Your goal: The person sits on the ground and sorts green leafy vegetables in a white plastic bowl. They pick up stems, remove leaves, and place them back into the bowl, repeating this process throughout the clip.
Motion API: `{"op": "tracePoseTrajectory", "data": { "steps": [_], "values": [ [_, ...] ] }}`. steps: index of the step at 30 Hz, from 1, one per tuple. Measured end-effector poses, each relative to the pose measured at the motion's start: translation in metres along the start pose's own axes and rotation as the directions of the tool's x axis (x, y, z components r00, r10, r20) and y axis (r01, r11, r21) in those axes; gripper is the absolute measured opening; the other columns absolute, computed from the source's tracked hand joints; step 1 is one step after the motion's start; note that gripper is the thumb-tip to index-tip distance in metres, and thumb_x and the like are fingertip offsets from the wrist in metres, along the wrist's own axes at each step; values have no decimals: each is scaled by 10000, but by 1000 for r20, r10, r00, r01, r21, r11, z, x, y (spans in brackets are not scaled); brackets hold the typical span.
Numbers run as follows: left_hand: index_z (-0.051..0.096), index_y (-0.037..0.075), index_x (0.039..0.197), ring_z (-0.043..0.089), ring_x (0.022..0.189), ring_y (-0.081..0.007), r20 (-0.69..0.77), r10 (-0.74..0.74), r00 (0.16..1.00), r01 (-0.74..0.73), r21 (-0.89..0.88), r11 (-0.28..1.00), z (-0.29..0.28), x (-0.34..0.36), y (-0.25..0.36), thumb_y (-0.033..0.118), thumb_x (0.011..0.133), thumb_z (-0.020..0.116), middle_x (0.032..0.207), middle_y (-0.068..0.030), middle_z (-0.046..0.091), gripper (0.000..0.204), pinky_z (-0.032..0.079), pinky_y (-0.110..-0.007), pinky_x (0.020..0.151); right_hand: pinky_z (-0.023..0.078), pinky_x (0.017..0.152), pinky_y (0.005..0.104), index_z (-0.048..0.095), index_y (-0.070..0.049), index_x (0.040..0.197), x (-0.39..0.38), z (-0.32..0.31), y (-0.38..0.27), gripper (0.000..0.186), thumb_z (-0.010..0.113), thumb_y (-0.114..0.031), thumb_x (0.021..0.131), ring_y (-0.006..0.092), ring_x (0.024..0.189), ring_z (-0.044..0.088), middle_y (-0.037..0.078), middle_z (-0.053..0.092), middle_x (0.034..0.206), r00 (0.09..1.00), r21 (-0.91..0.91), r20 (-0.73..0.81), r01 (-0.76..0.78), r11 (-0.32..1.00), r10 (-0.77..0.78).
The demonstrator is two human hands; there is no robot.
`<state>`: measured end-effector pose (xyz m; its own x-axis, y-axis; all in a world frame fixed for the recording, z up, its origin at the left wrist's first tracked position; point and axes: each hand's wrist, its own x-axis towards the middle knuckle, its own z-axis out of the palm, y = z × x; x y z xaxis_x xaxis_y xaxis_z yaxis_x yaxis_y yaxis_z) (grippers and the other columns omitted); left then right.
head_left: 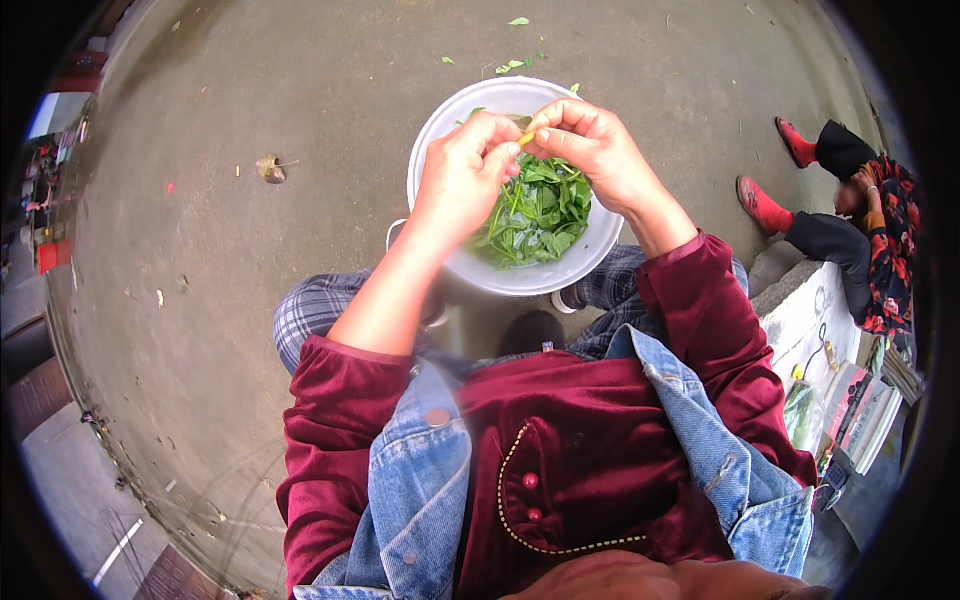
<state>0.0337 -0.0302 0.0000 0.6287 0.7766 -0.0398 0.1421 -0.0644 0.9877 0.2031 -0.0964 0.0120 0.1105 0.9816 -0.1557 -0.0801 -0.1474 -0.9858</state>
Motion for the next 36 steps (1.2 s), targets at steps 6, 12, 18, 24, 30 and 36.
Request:
{"op": "tracePoseTrajectory", "data": {
  "steps": [6, 12, 18, 24, 30, 36],
  "values": [
    [604, -1, 960, 646, 747, -104, -55, 152, 987, -146, 101, 984, 1, 1, -3, -17, 888, 584, 864, -53, 665, 77, 542, -242, 664, 480, 777, 258, 622, -38, 945, -2, 5, 4, 127, 611, -156, 901, 101, 806, 597, 37, 654, 878, 995, 254, 30, -97, 962, 92],
    [583, -15, 994, 649, 756, -110, -60, 112, 992, -113, -24, 993, 2, -1, 0, -8, 903, 565, 889, -72, 667, 93, 542, -244, 665, 487, 768, 229, 606, -54, 895, -2, 5, 7, 122, 613, -176, 906, 95, 813, 605, 12, 630, 842, 984, 126, -33, -168, 978, 174],
    [529, -12, 1064, 647, 729, -133, 29, -23, 999, 31, -302, 953, -6, 4, -1, 73, 961, 488, 958, -103, 661, 140, 530, -243, 639, 474, 734, 230, 614, -65, 894, 2, -6, 6, 96, 607, -161, 900, 77, 760, 577, -2, 626, 837, 969, -43, -234, -97, 994, 85],
    [526, -2, 1064, 645, 728, -128, 41, -71, 997, 80, -287, 954, -6, 5, -2, 86, 959, 502, 949, -103, 662, 139, 524, -239, 628, 472, 736, 231, 627, -50, 912, 4, -7, 1, 94, 623, -142, 894, 75, 762, 572, -4, 629, 859, 972, 10, -234, -3, 1000, 6],
    [552, -2, 1042, 639, 691, -113, 39, -82, 996, 87, -152, 985, 0, 2, 1, 52, 920, 565, 884, -84, 662, 134, 515, -230, 589, 486, 759, 233, 652, 5, 959, -3, 8, 5, 145, 656, -104, 863, 81, 831, 602, 25, 663, 896, 992, -73, -110, 57, 996, -64],
    [590, 11, 1004, 636, 654, -99, 3, -53, 999, 53, -41, 998, 3, 1, 2, 47, 895, 602, 853, -60, 667, 115, 509, -220, 552, 490, 746, 234, 648, -3, 954, -4, 11, 4, 142, 661, -110, 861, 68, 820, 593, 8, 655, 882, 988, -109, -125, 74, 991, -88]
  ]
}}
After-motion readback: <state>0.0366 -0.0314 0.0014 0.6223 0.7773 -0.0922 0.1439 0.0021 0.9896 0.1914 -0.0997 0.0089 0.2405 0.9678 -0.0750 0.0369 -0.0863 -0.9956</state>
